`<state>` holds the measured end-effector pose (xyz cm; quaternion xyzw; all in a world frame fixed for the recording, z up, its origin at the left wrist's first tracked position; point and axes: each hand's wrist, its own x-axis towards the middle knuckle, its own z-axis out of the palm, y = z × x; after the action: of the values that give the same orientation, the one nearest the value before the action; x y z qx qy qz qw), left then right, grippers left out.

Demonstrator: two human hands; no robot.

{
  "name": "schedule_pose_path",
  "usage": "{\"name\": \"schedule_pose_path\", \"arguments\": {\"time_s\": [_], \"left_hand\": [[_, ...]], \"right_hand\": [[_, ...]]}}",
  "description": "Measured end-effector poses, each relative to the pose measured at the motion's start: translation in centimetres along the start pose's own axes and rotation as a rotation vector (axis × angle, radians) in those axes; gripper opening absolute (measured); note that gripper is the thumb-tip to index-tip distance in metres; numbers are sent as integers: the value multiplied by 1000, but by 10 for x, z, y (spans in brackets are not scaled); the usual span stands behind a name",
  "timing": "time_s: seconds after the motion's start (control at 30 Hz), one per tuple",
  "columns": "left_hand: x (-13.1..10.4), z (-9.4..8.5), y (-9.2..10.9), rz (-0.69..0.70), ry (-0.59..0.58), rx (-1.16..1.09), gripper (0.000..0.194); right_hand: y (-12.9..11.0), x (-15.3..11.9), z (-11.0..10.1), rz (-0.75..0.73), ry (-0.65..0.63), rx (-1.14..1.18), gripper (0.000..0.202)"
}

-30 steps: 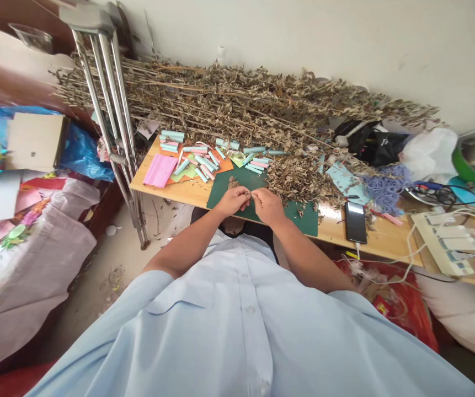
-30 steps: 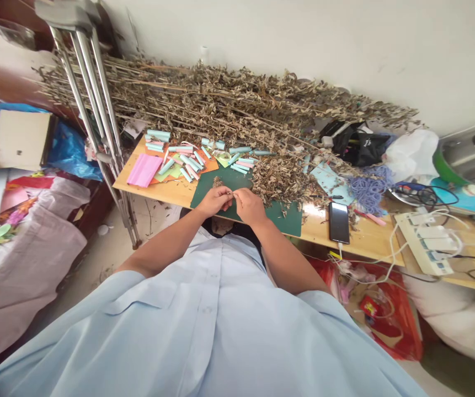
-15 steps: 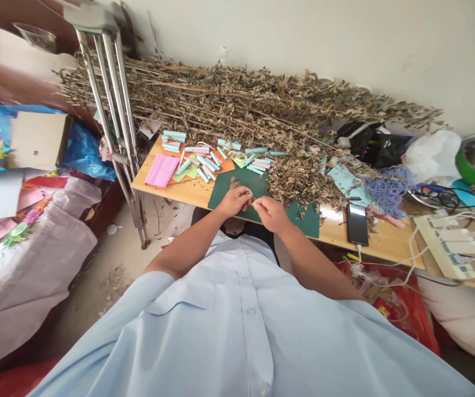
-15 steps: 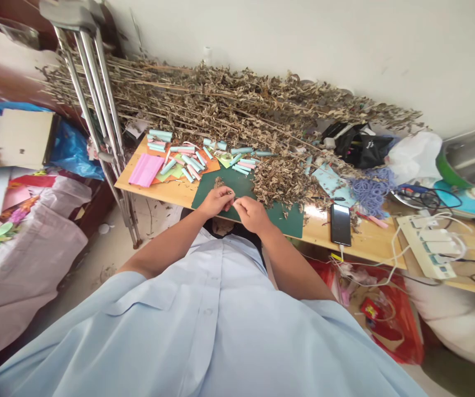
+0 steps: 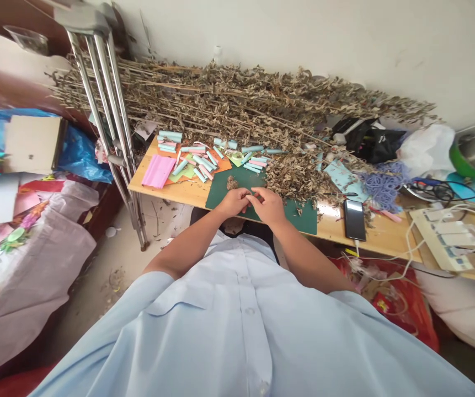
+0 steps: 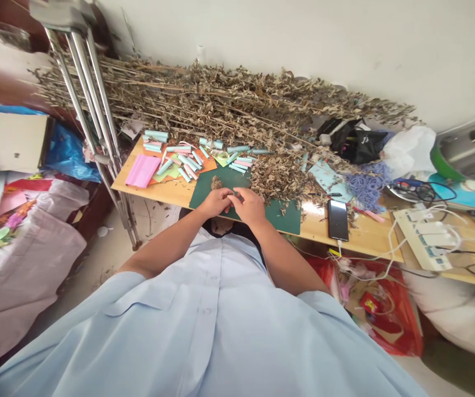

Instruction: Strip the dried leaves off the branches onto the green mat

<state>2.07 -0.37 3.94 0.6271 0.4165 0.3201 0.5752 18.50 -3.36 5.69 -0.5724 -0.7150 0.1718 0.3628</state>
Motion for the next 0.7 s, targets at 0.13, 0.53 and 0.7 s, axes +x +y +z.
{"name": "schedule_pose_path", "arguments": {"time_s": [0.13, 0.53, 0.7], "left_hand": [[-1, 1, 2, -11, 6, 17, 11], [6, 0, -8, -86, -16, -150, 23], [5, -5, -8, -91, -82, -338, 27]], "right_hand": [[4, 6, 3, -55, -14, 15, 19], [12, 1, 14, 120, 21, 88, 13], [12, 0, 16, 239, 17, 196, 17]]}}
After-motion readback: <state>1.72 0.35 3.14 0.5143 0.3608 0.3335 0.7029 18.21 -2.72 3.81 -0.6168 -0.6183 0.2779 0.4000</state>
